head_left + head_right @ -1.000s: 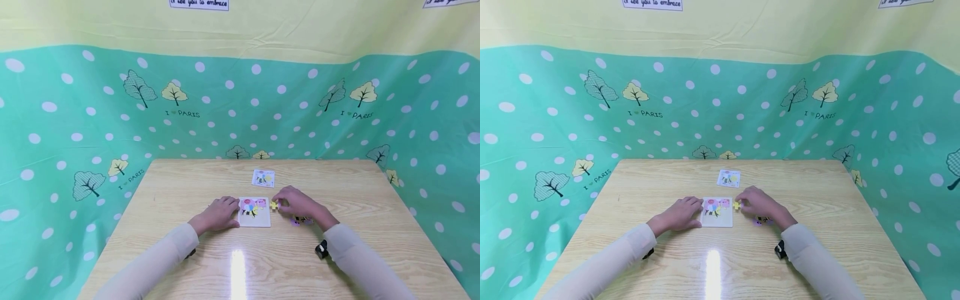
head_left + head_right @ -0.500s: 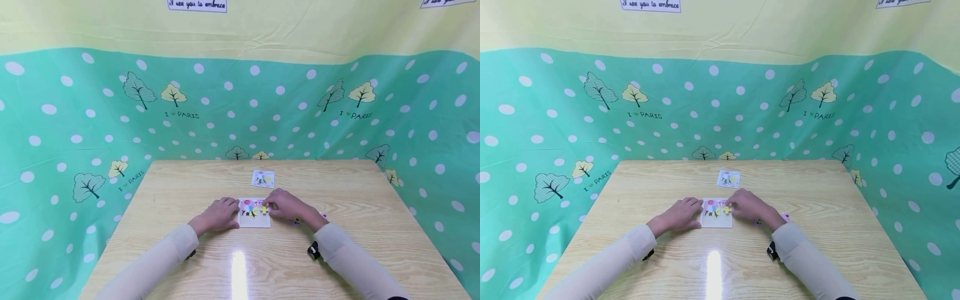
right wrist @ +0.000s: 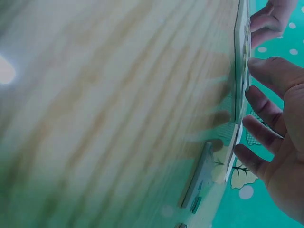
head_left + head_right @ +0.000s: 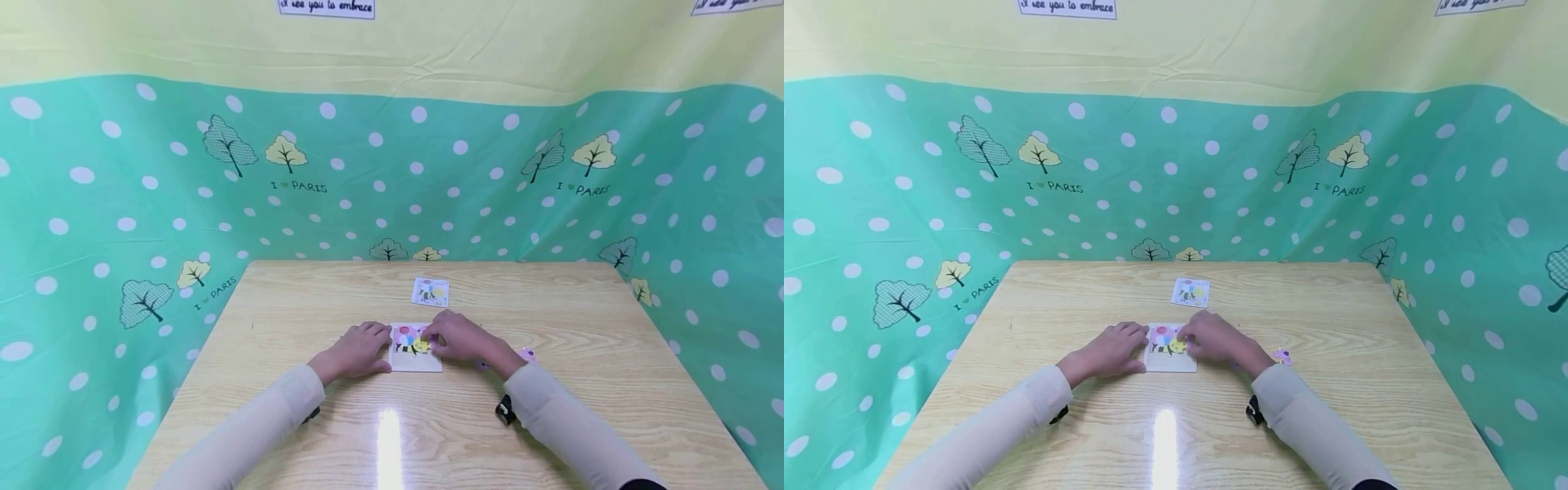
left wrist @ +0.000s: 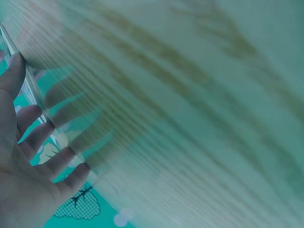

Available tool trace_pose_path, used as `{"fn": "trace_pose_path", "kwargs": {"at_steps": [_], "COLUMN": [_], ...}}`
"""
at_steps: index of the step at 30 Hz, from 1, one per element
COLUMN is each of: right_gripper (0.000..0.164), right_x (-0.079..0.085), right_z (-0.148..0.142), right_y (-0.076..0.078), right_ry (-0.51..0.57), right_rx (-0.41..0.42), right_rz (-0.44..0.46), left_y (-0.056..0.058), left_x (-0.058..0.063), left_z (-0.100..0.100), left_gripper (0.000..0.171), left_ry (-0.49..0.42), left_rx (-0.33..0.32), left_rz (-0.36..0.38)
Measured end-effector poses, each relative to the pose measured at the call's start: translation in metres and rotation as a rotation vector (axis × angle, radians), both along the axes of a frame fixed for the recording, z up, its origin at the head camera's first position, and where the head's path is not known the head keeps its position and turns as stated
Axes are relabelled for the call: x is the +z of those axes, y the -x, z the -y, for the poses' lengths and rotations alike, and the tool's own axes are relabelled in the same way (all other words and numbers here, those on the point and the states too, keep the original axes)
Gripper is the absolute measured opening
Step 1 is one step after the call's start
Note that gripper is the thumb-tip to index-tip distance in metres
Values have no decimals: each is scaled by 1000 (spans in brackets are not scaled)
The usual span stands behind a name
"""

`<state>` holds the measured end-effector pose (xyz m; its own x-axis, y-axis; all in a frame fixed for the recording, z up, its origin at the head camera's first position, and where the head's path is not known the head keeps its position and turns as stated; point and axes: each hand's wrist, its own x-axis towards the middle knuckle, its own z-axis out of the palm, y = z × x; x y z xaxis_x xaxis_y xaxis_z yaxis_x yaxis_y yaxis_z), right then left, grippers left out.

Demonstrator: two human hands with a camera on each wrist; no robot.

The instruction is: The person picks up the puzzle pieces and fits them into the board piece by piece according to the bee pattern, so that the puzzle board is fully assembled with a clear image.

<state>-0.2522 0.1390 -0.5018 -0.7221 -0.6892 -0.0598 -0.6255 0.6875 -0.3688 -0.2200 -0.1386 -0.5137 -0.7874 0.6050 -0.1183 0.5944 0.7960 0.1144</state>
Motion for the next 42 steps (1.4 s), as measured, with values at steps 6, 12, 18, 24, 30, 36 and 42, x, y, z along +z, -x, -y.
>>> {"fn": "trace_pose_path", "kwargs": {"at_steps": [6,12,18,24,30,36,42], "right_gripper": [30,29,28,22,19,25,27], "right_x": [0,-1,1,8,10,4,4], "right_z": [3,3,7,13,14,9,3], "right_y": [0,2,2,2,3,2,-1], "right_ry": [-24,-37,-66,-97,-122,-87,-73], "right_rx": [-5,-19,-37,-20,-11,-8,12], "right_rz": [-14,-13,-6,-17,-38,-37,-19], "left_y": [0,0,0,2,3,3,0], "left_x": [1,3,5,5,3,2,2], "left_z": [-1,-1,-1,0,1,0,-1], "left_gripper": [63,63,65,65,64,64,64], "left_ry": [21,12,12,11,4,3,5], "left_rx": [3,-1,8,2,-1,-5,3], "left_rz": [-2,-6,7,-3,-3,0,4]}}
